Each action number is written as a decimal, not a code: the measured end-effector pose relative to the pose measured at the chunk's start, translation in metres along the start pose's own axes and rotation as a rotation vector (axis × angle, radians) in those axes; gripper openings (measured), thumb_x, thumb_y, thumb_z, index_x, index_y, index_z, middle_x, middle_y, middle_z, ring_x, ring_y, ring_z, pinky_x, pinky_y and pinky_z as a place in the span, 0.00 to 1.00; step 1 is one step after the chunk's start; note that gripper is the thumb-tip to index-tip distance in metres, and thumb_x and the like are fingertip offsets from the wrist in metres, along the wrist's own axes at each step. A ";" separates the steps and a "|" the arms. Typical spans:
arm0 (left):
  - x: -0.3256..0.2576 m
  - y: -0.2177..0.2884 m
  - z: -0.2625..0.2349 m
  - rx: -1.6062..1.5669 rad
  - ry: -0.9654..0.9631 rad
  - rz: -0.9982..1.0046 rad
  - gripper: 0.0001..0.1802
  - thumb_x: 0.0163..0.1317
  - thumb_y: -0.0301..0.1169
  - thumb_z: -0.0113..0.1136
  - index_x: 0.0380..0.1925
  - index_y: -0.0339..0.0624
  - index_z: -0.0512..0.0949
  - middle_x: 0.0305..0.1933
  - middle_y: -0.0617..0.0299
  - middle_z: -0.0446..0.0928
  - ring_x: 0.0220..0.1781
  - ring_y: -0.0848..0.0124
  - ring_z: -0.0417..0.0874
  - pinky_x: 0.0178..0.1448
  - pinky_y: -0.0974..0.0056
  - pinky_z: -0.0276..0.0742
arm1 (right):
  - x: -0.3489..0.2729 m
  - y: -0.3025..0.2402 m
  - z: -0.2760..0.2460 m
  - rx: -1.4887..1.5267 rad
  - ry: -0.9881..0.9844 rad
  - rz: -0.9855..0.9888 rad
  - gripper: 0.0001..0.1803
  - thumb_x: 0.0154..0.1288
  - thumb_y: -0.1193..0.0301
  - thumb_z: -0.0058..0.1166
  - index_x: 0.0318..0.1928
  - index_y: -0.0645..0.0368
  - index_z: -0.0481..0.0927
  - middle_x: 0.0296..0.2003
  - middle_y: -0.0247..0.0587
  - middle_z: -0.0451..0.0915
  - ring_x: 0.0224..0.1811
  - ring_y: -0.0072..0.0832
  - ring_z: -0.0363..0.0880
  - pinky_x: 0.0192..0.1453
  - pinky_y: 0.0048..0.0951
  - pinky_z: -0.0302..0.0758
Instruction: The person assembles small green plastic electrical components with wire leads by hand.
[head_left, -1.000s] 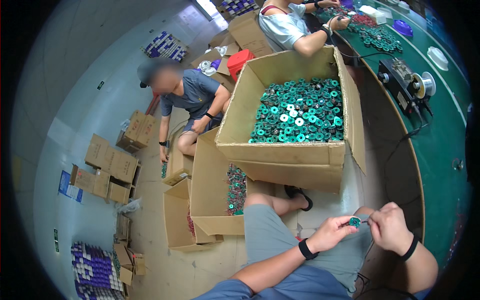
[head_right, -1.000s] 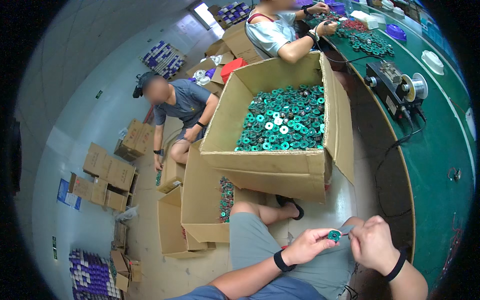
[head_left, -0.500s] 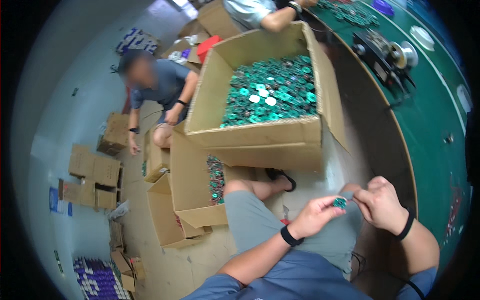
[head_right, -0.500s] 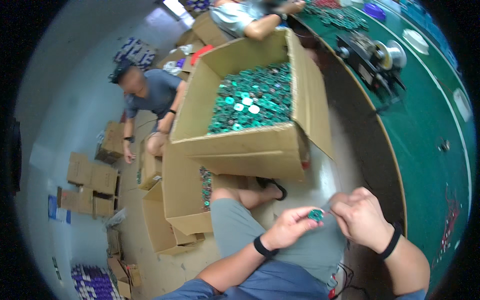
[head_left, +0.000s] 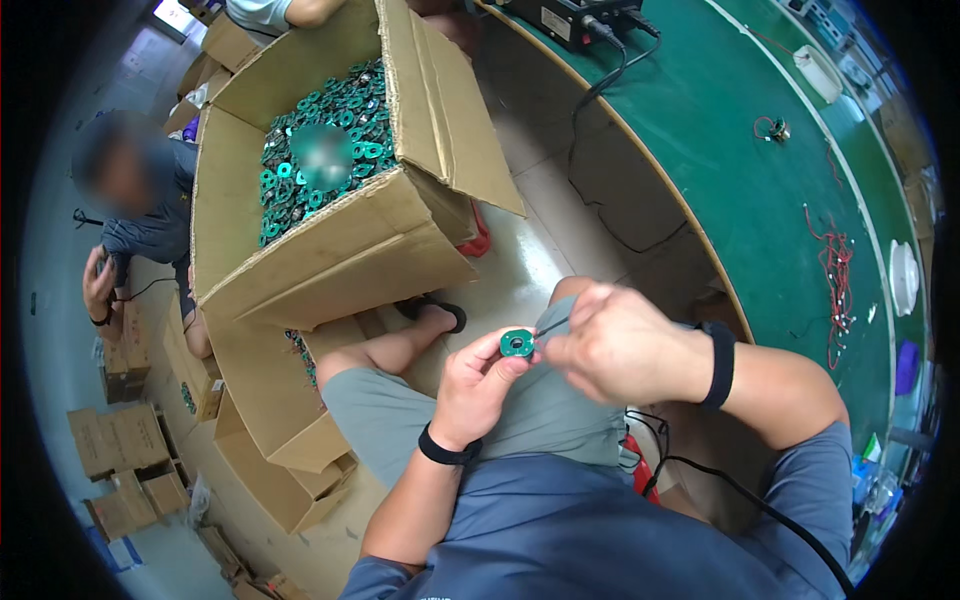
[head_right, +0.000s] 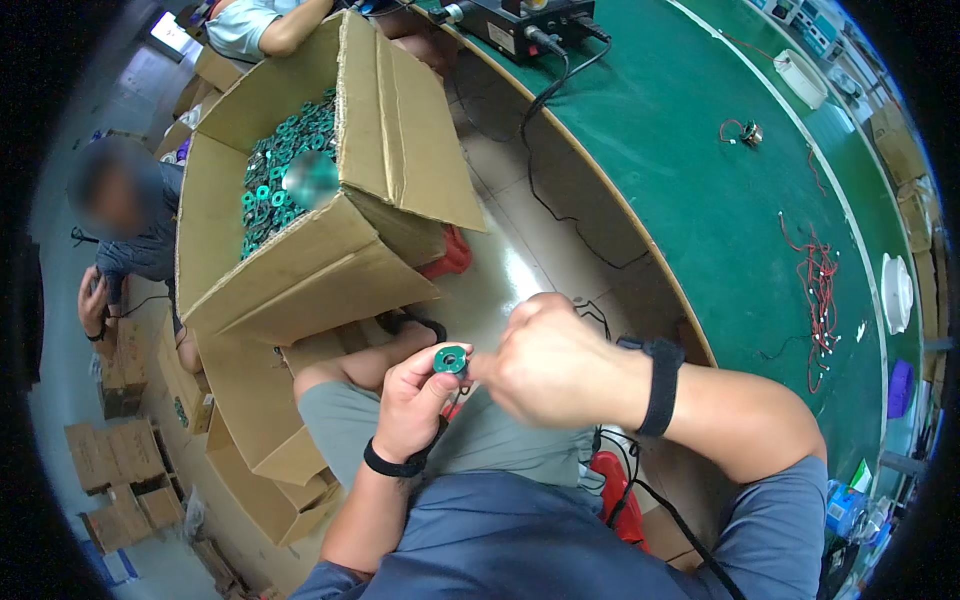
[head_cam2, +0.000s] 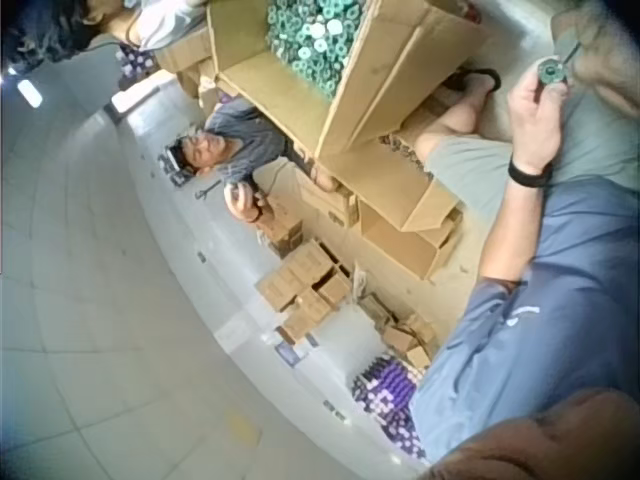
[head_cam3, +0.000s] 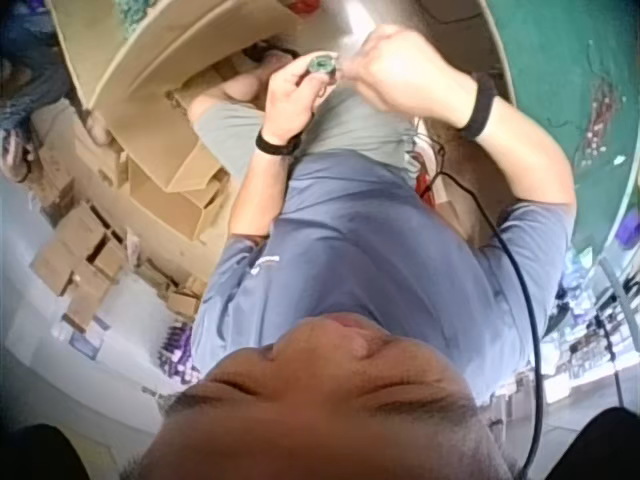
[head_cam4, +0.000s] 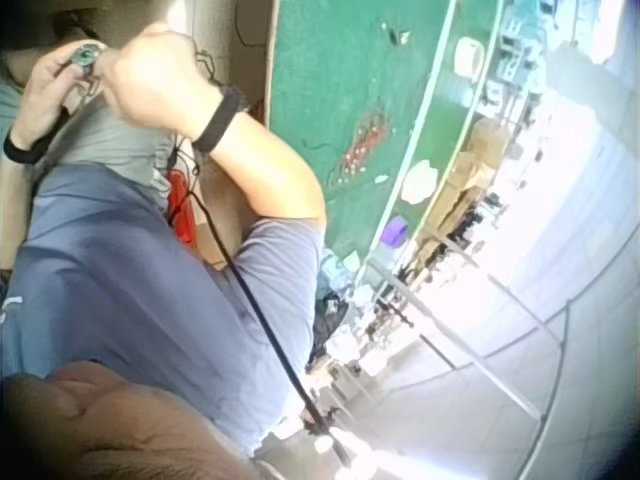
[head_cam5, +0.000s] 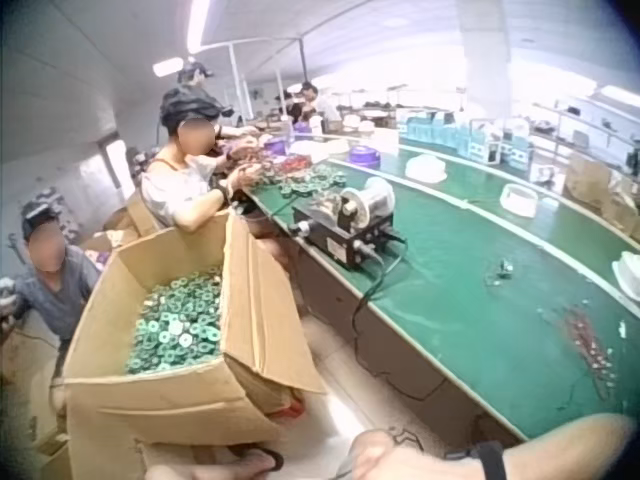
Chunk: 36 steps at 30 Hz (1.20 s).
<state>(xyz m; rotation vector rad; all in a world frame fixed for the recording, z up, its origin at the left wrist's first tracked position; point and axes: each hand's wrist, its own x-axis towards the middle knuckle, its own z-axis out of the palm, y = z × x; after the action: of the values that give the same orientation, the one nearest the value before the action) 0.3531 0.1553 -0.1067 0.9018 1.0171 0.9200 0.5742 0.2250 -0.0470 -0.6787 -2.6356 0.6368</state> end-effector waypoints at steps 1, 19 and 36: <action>0.002 -0.001 0.000 0.081 -0.018 0.031 0.15 0.71 0.28 0.62 0.54 0.32 0.81 0.44 0.63 0.86 0.46 0.77 0.84 0.54 0.70 0.79 | -0.002 0.003 0.002 -0.012 -0.015 0.017 0.05 0.48 0.73 0.61 0.26 0.54 0.77 0.14 0.37 0.71 0.24 0.39 0.79 0.43 0.37 0.77; 0.010 -0.002 0.010 0.230 -0.067 0.029 0.17 0.67 0.28 0.65 0.54 0.34 0.81 0.45 0.61 0.84 0.47 0.74 0.83 0.55 0.68 0.77 | -0.012 0.034 -0.005 0.053 -0.014 0.094 0.06 0.49 0.74 0.61 0.26 0.55 0.76 0.15 0.38 0.72 0.23 0.41 0.77 0.42 0.38 0.75; 0.010 -0.004 0.009 0.213 -0.048 0.146 0.18 0.69 0.31 0.65 0.55 0.33 0.80 0.47 0.59 0.83 0.46 0.72 0.85 0.55 0.67 0.79 | -0.011 0.012 -0.004 0.029 -0.046 0.027 0.04 0.49 0.73 0.60 0.26 0.53 0.78 0.15 0.38 0.72 0.23 0.40 0.78 0.44 0.39 0.75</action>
<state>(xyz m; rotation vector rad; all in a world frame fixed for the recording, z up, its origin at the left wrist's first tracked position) 0.3645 0.1616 -0.1108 1.1839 1.0312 0.9188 0.5893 0.2298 -0.0522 -0.7010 -2.6580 0.7046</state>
